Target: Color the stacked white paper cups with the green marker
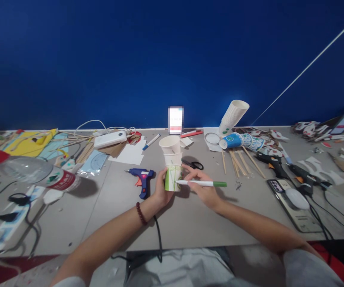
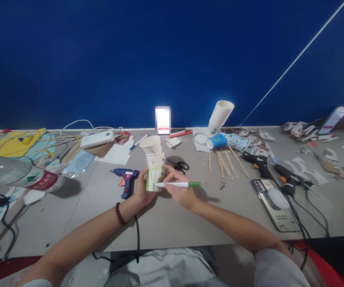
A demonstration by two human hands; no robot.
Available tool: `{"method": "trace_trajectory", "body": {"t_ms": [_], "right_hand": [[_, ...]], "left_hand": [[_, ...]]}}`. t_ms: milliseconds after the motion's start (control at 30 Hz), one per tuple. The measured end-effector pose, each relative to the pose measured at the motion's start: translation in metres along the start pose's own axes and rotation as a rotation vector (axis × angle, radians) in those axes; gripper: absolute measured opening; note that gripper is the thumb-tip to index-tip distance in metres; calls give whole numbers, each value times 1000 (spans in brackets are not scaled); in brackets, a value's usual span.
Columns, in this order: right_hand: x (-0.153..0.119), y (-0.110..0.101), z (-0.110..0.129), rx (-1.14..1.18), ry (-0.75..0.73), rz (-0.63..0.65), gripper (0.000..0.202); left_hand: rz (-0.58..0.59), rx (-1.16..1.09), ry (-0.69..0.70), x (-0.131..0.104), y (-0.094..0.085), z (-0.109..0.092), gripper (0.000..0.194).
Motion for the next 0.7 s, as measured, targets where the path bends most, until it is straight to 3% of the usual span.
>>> {"method": "trace_trajectory", "body": {"t_ms": [200, 533, 700], "right_hand": [[3, -12, -11, 8, 21, -123, 18], [4, -12, -9, -6, 22, -162, 18], [4, -10, -6, -17, 6, -103, 20]], "left_hand": [[30, 16, -3, -1, 3, 0, 29], [31, 24, 3, 1, 1, 2, 32], [2, 16, 7, -1, 0, 0, 29]]}}
Point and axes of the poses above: each hand's wrist, its own x-axis towards the middle knuckle, its own y-axis out of the palm, z = x × y, the point moved 6 cm from there along x, towards the middle knuckle, and after that the axes turned 1 degree about -y, right-handed, at the moved point
